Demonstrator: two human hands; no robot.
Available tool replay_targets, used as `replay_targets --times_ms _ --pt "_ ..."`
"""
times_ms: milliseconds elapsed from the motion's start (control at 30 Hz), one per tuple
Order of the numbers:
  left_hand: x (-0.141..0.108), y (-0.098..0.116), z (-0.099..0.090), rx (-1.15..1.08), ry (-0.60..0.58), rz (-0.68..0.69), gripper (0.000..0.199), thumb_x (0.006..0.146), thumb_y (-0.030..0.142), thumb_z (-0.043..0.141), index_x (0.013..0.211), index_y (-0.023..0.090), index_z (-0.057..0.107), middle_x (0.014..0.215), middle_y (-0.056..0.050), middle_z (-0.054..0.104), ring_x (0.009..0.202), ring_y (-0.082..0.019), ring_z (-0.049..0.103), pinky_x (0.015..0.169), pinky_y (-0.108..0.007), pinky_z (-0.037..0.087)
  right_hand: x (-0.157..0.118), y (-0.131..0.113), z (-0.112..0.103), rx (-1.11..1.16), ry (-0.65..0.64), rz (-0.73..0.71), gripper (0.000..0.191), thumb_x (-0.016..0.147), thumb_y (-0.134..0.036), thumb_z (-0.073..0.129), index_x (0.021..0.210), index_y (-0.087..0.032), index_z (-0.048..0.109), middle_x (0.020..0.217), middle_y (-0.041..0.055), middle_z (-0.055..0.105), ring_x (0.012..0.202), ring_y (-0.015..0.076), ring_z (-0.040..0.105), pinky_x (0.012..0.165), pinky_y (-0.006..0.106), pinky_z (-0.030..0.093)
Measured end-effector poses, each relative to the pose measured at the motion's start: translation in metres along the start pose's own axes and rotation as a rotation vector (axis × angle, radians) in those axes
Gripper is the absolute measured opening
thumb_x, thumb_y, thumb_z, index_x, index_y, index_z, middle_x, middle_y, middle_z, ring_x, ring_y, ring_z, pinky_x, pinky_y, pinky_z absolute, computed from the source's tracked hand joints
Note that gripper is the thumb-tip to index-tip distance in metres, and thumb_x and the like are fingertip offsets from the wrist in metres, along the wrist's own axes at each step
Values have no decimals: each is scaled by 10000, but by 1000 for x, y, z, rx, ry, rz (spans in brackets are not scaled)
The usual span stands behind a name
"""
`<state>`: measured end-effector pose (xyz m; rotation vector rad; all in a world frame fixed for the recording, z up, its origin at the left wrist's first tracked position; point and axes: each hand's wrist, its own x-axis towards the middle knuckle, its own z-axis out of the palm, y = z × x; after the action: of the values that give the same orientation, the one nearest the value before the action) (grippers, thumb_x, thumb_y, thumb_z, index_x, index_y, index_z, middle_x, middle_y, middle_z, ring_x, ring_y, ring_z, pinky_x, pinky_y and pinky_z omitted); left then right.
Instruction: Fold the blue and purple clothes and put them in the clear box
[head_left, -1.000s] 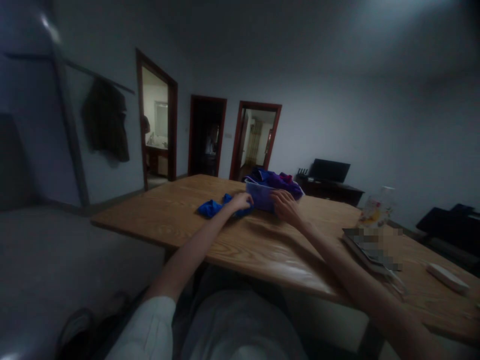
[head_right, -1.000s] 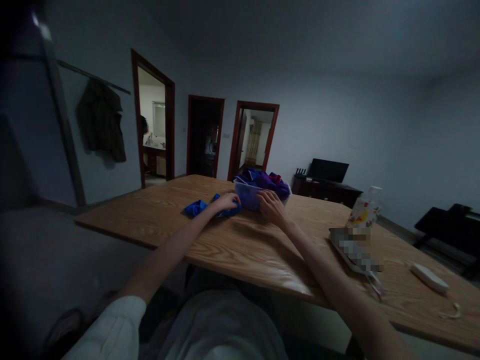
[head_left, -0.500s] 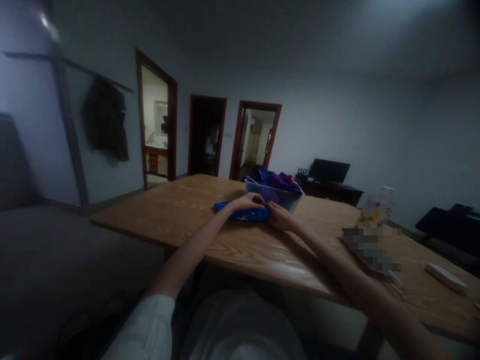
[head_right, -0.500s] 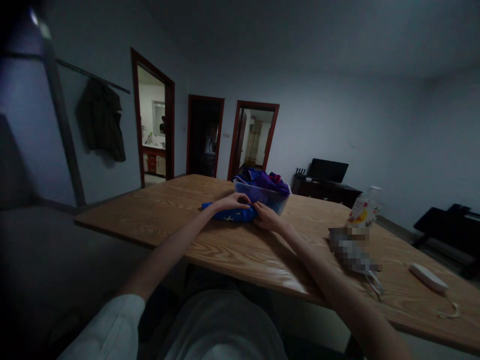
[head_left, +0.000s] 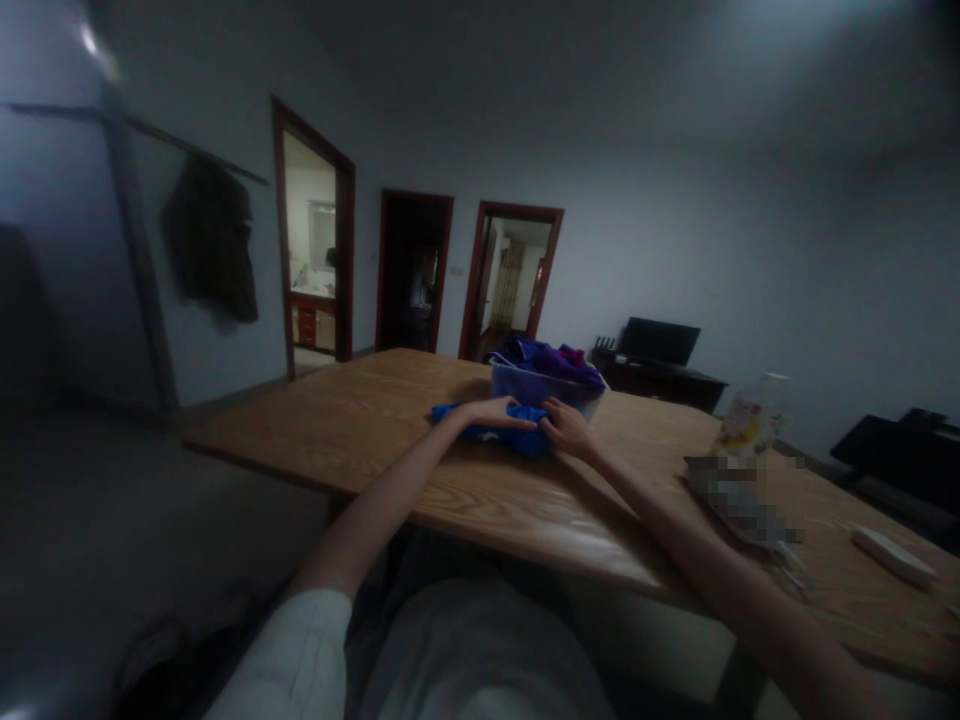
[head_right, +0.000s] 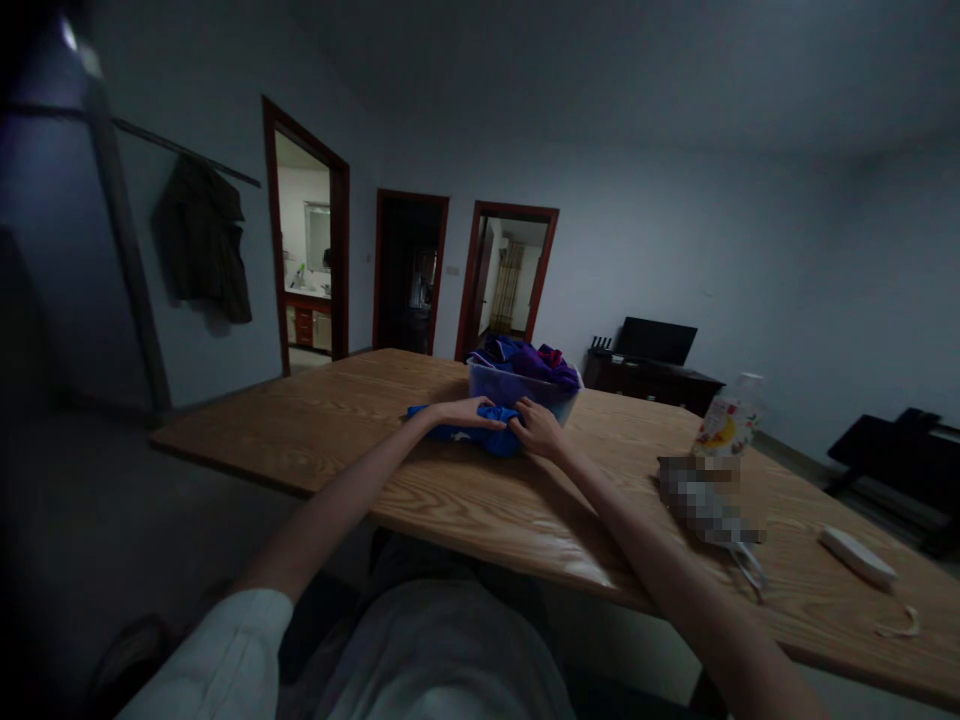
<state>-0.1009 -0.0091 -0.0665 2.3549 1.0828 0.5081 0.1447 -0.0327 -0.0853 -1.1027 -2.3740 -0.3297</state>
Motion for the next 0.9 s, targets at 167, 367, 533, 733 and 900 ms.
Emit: replay_targets --times_ms 167,367,533,733,900 --pt "2 -5 0 -59 -99 74 549 799 616 707 1105 161 690 1088 -62 718 908 -212 655 828 -289 502 -2 7 10 108 -55 82 400 1004 -438 415 1211 -148 596 1087 147 716 969 280 687 875 361 516" --pt "1 -7 2 76 34 73 421 897 531 601 1030 151 724 1013 -64 733 873 -213 664 794 -281 494 -6 -3 1 370 -135 82 606 930 -606 572 1379 -210 480 1252 136 683 1053 297 692 919 393 553" --pt "-5 -2 5 269 219 30 566 869 703 574 1015 176 718 1025 -82 738 913 -255 681 814 -302 497 -4 2 2 434 -174 94 618 919 -570 591 1391 -188 476 1186 118 710 1010 300 707 902 404 568" --pt "-9 1 6 366 316 -8 682 891 783 465 1113 174 678 1073 -125 731 997 -293 685 863 -322 493 3 27 19 389 -38 191 466 945 -444 522 1317 -179 613 1269 153 687 1157 338 660 1008 468 537" --pt "-9 2 8 370 279 1 686 939 754 390 1168 168 663 1144 -139 721 1056 -305 680 892 -334 483 10 38 23 421 -33 248 364 921 -288 468 1176 -162 694 1153 146 730 1053 304 688 952 458 562"
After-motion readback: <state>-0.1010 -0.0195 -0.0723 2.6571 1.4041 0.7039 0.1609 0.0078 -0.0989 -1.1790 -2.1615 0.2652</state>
